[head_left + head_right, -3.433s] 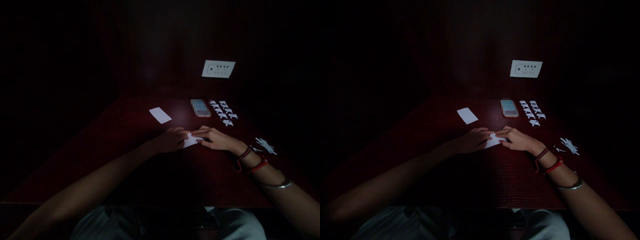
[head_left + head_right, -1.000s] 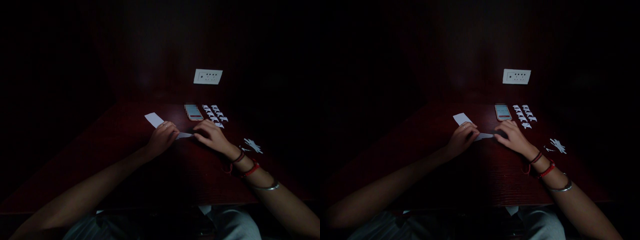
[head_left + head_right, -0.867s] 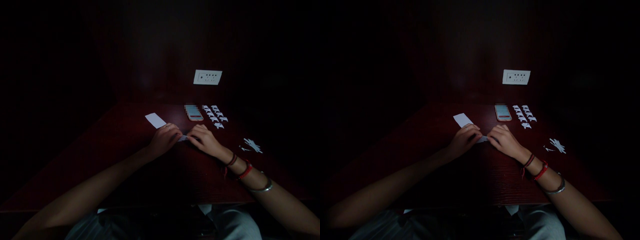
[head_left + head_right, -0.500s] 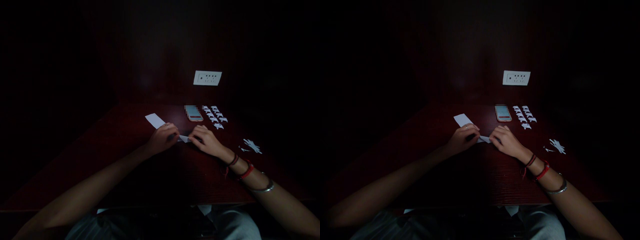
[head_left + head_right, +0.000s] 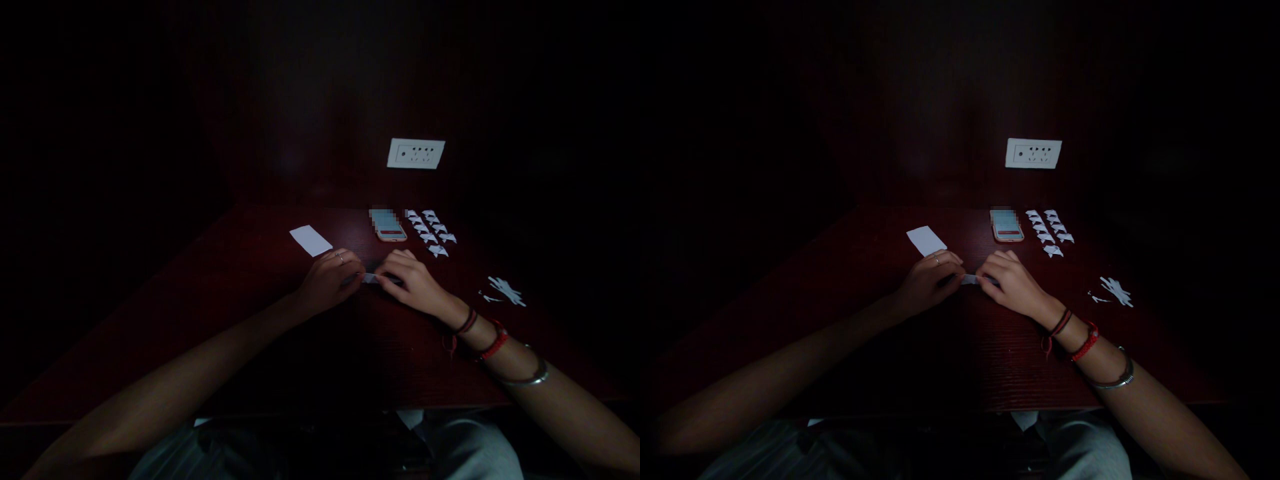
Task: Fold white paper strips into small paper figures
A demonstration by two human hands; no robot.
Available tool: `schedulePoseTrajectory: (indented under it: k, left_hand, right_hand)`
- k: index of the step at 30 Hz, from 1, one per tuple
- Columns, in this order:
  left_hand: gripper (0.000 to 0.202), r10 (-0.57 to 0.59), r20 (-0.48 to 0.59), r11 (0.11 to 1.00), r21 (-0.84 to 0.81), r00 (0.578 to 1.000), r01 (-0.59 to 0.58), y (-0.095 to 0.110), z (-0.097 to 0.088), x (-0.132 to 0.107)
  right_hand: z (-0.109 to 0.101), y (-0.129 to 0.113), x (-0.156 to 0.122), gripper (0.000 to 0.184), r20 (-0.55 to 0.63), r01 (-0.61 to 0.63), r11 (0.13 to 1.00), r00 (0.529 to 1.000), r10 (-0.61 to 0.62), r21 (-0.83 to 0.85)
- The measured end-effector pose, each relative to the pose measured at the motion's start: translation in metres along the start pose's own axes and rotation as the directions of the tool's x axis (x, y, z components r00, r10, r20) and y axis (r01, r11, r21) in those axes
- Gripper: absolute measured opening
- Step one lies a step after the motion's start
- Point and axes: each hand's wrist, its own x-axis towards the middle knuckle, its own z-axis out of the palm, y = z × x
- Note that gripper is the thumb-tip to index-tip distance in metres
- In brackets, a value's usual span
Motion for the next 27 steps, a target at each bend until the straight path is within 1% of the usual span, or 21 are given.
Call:
schedulePoseTrajectory:
  k: [4, 9, 12, 15, 18, 23, 25, 27]
  left_hand:
    - [0.013, 0.018, 0.0, 1.0, -0.006, 1.0, -0.018, 0.002, 0.001, 0.0]
    - [0.014, -0.029, -0.033, 1.0, 0.005, 0.999, 0.029, -0.004, -0.004, 0.0]
    - [0.016, -0.029, -0.013, 1.0, -0.012, 0.999, 0.029, -0.005, -0.005, 0.001]
    - [0.016, -0.016, 0.023, 1.0, -0.024, 1.0, 0.017, -0.002, -0.003, 0.001]
    - [0.017, -0.015, 0.013, 1.0, -0.012, 1.0, 0.015, 0.001, -0.002, 0.001]
    - [0.017, -0.012, 0.008, 1.0, -0.003, 1.0, 0.012, -0.003, -0.004, 0.002]
    - [0.017, -0.019, -0.021, 0.999, -0.03, 1.0, 0.019, -0.007, -0.006, 0.002]
    - [0.017, -0.057, -0.085, 0.997, -0.059, 0.995, 0.052, -0.01, -0.009, 0.003]
  right_hand:
    - [0.0, -0.005, 0.001, 0.013, -0.023, -0.006, 1.0, 1.0, 0.007, 0.017]
    - [-0.002, -0.001, 0.001, 0.013, -0.033, -0.026, 0.999, 0.999, 0.025, -0.028]
    - [-0.003, 0.001, 0.002, 0.012, -0.062, -0.041, 0.999, 0.997, 0.04, -0.023]
    - [-0.002, -0.001, 0.003, 0.012, -0.036, -0.028, 0.999, 0.999, 0.027, -0.028]
    - [0.0, -0.005, 0.003, 0.016, 0.004, -0.013, 0.998, 1.0, 0.014, -0.057]
    - [0.0, -0.006, 0.003, 0.018, 0.007, 0.0, 0.998, 1.0, 0.0, -0.057]
    - [0.0, -0.005, 0.003, 0.017, 0.006, -0.01, 0.999, 1.0, 0.011, -0.043]
    - [0.0, -0.002, 0.002, 0.017, -0.003, -0.033, 0.999, 0.999, 0.033, -0.021]
